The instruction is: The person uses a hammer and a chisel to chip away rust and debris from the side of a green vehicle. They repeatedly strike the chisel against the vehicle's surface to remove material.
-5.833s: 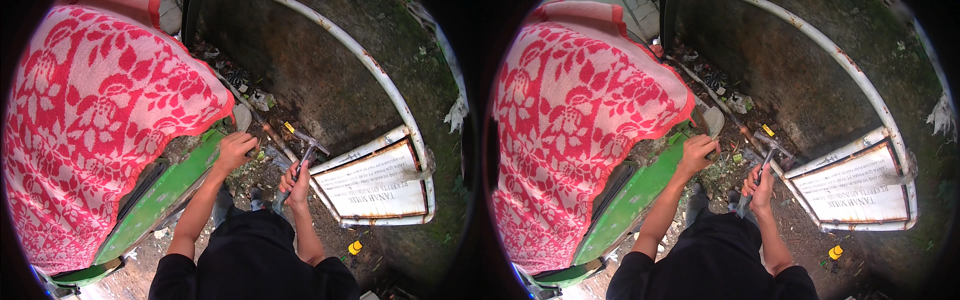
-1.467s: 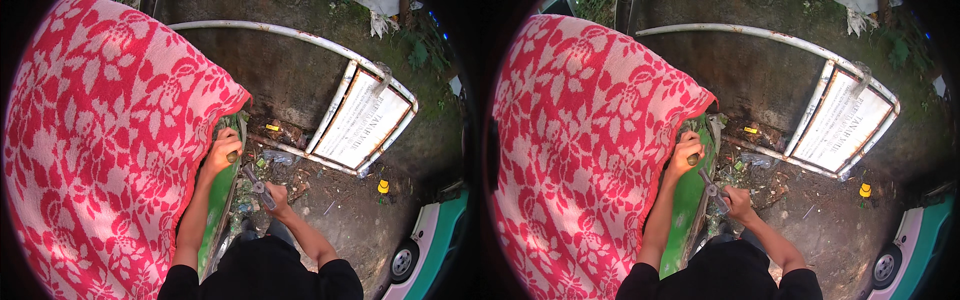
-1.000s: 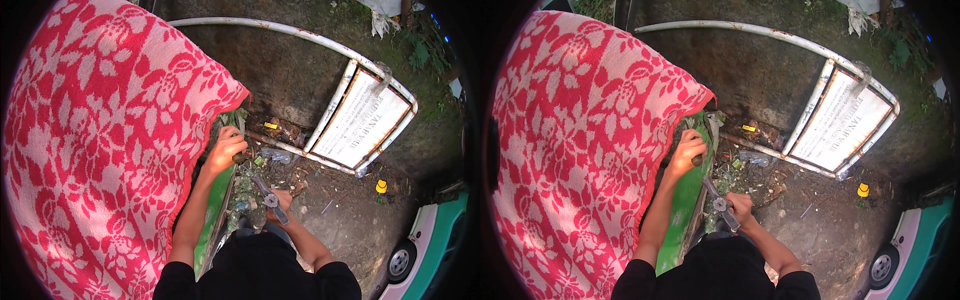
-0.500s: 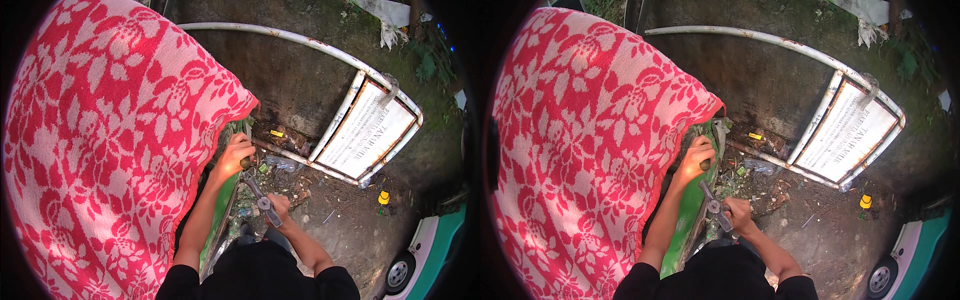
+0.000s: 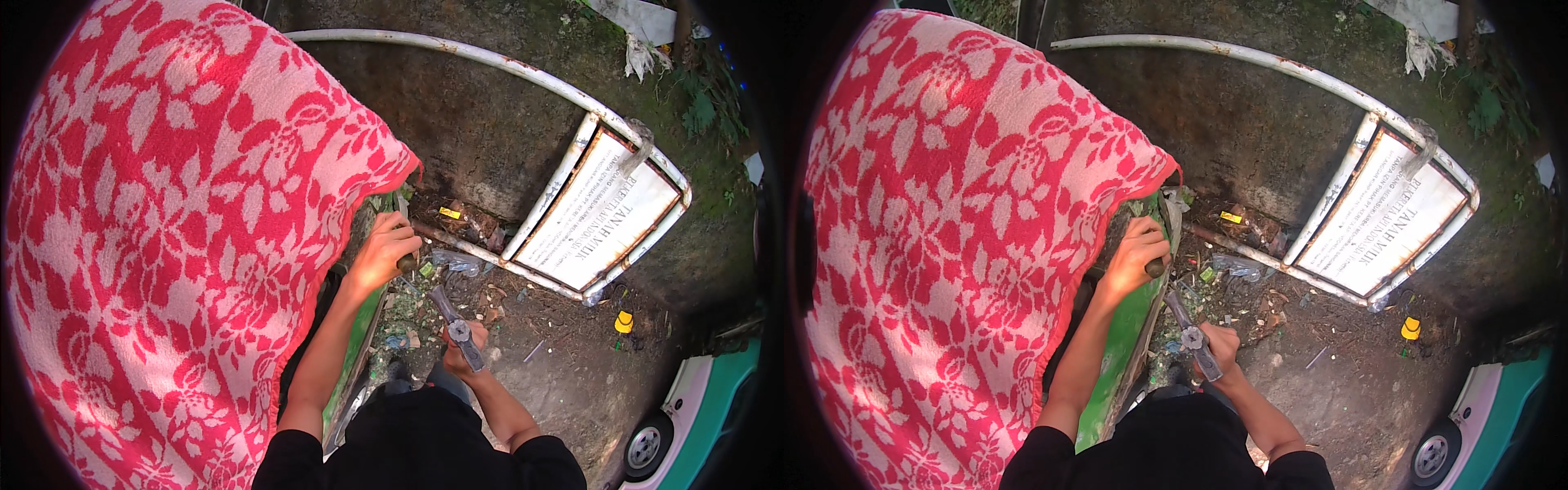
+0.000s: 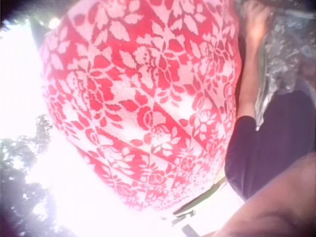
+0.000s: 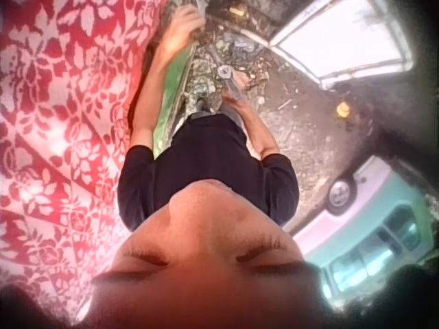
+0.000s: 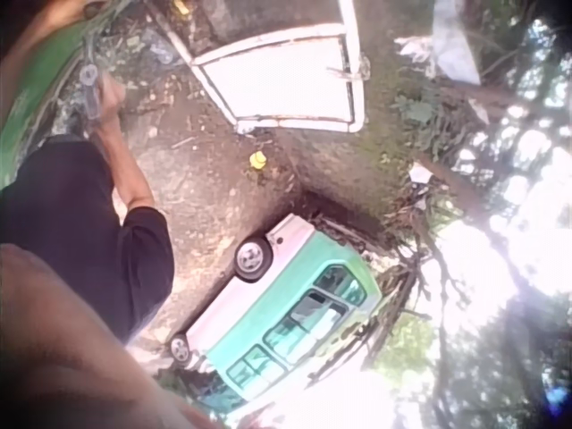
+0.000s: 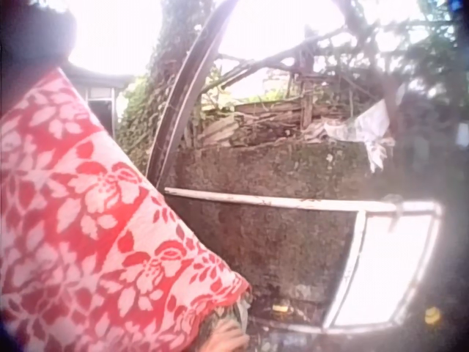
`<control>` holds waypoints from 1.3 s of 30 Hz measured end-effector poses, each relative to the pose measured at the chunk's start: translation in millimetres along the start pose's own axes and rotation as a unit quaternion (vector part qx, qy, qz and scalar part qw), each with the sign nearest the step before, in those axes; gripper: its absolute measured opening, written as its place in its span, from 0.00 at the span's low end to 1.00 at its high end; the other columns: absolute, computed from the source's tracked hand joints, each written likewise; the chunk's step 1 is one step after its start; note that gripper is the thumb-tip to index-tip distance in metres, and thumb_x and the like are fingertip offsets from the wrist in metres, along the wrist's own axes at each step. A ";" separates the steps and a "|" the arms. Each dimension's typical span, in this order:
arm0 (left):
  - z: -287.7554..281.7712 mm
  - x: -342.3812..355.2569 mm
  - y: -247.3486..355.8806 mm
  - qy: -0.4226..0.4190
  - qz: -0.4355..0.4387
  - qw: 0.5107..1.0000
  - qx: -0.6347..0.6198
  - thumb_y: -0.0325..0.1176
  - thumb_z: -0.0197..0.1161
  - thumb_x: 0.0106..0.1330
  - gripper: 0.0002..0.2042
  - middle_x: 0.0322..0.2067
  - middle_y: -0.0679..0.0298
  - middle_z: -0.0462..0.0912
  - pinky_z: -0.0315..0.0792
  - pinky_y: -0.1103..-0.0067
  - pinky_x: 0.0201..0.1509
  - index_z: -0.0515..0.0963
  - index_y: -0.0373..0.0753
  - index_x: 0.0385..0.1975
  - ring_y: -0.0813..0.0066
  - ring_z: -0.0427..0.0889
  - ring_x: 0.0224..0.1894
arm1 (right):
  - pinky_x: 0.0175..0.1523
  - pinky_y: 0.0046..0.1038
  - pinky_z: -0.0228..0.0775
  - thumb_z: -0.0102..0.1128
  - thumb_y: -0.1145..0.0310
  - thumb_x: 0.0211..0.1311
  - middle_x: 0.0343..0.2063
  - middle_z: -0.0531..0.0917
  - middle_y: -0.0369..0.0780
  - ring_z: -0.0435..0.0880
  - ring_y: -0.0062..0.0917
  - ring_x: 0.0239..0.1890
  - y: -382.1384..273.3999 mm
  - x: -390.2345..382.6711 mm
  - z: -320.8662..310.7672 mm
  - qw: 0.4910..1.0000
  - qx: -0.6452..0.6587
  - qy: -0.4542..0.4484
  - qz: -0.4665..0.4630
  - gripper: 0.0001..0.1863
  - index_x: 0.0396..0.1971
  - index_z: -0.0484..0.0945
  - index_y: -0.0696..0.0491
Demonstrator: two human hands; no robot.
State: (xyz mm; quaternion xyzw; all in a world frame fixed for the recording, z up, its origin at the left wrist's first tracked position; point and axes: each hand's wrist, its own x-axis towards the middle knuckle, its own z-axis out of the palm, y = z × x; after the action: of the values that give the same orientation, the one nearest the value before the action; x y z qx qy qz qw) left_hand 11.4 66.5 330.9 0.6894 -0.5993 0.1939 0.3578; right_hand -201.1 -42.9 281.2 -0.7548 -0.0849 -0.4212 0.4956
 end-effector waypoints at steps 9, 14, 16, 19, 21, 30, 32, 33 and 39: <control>2.5 10.9 -0.1 -0.021 -0.010 1.000 -0.001 0.25 0.68 0.38 0.12 0.25 0.67 0.74 0.65 0.69 0.47 0.73 0.40 0.24 0.64 0.75 0.40 | 0.18 0.31 0.58 0.57 0.62 0.66 0.12 0.63 0.39 0.67 0.34 0.11 45.1 -4.2 1.3 0.998 0.039 -0.027 -0.047 0.20 0.17 0.69 0.56; 11.9 7.4 -0.9 0.006 -0.019 1.000 0.018 0.25 0.69 0.38 0.12 0.23 0.67 0.72 0.64 0.68 0.47 0.73 0.40 0.23 0.64 0.74 0.39 | 0.19 0.30 0.59 0.56 0.53 0.68 0.11 0.65 0.36 0.69 0.28 0.12 48.8 -15.3 -8.9 0.999 0.005 -0.027 0.026 0.27 0.13 0.67 0.55; 14.1 9.1 -0.1 -0.002 -0.024 0.999 0.027 0.26 0.69 0.38 0.12 0.23 0.67 0.72 0.64 0.67 0.47 0.73 0.40 0.23 0.64 0.74 0.39 | 0.20 0.28 0.59 0.56 0.49 0.65 0.10 0.66 0.35 0.69 0.26 0.12 38.5 -11.6 -8.7 0.996 0.081 0.031 0.027 0.27 0.13 0.67 0.54; 12.6 16.1 3.9 -0.012 -0.041 0.999 0.029 0.27 0.70 0.38 0.13 0.24 0.67 0.72 0.65 0.67 0.48 0.73 0.40 0.23 0.64 0.74 0.39 | 0.17 0.34 0.59 0.53 0.78 0.52 0.12 0.64 0.39 0.70 0.34 0.11 51.3 -1.4 -10.0 0.996 0.075 0.002 -0.042 0.08 0.17 0.67 0.57; 17.7 12.1 7.6 -0.022 -0.049 0.998 0.031 0.28 0.71 0.38 0.13 0.24 0.67 0.73 0.65 0.67 0.48 0.73 0.40 0.23 0.63 0.74 0.39 | 0.19 0.34 0.61 0.56 0.77 0.50 0.12 0.66 0.39 0.71 0.37 0.12 54.9 -0.2 -10.9 0.994 -0.045 -0.070 0.067 0.05 0.20 0.69 0.57; 18.7 13.3 3.1 -0.015 -0.065 0.998 0.009 0.24 0.68 0.42 0.11 0.23 0.64 0.73 0.67 0.67 0.47 0.69 0.37 0.19 0.62 0.74 0.38 | 0.21 0.33 0.64 0.59 0.71 0.59 0.13 0.71 0.41 0.75 0.39 0.14 60.5 8.7 -20.4 0.996 0.008 -0.073 0.057 0.08 0.24 0.73 0.58; 23.7 6.9 3.0 -0.002 -0.056 0.998 0.019 0.24 0.68 0.41 0.12 0.23 0.64 0.73 0.67 0.67 0.47 0.69 0.37 0.19 0.62 0.75 0.39 | 0.21 0.33 0.64 0.58 0.69 0.61 0.13 0.71 0.41 0.75 0.39 0.15 62.5 2.9 -17.9 0.992 -0.033 -0.067 0.105 0.09 0.26 0.74 0.59; 25.1 4.4 1.5 0.004 -0.051 0.998 0.025 0.23 0.69 0.41 0.12 0.23 0.64 0.73 0.67 0.67 0.47 0.69 0.37 0.19 0.62 0.75 0.39 | 0.21 0.34 0.63 0.58 0.69 0.61 0.14 0.71 0.41 0.75 0.39 0.15 59.7 -0.5 -18.4 0.995 -0.006 -0.046 0.093 0.10 0.26 0.74 0.59; 15.6 9.4 9.9 0.006 -0.035 0.999 0.035 0.26 0.67 0.41 0.10 0.24 0.66 0.73 0.66 0.67 0.51 0.72 0.39 0.21 0.63 0.75 0.39 | 0.21 0.32 0.61 0.55 0.62 0.67 0.14 0.71 0.41 0.74 0.35 0.14 47.2 -20.5 -29.2 0.991 0.041 -0.019 0.127 0.17 0.23 0.74 0.59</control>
State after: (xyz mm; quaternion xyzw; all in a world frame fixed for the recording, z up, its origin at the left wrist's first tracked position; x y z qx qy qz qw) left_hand 1.3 48.5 329.5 0.7207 -0.5659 0.2062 0.3433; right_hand -204.4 -84.3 238.9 -0.7466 -0.0146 -0.3366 0.5737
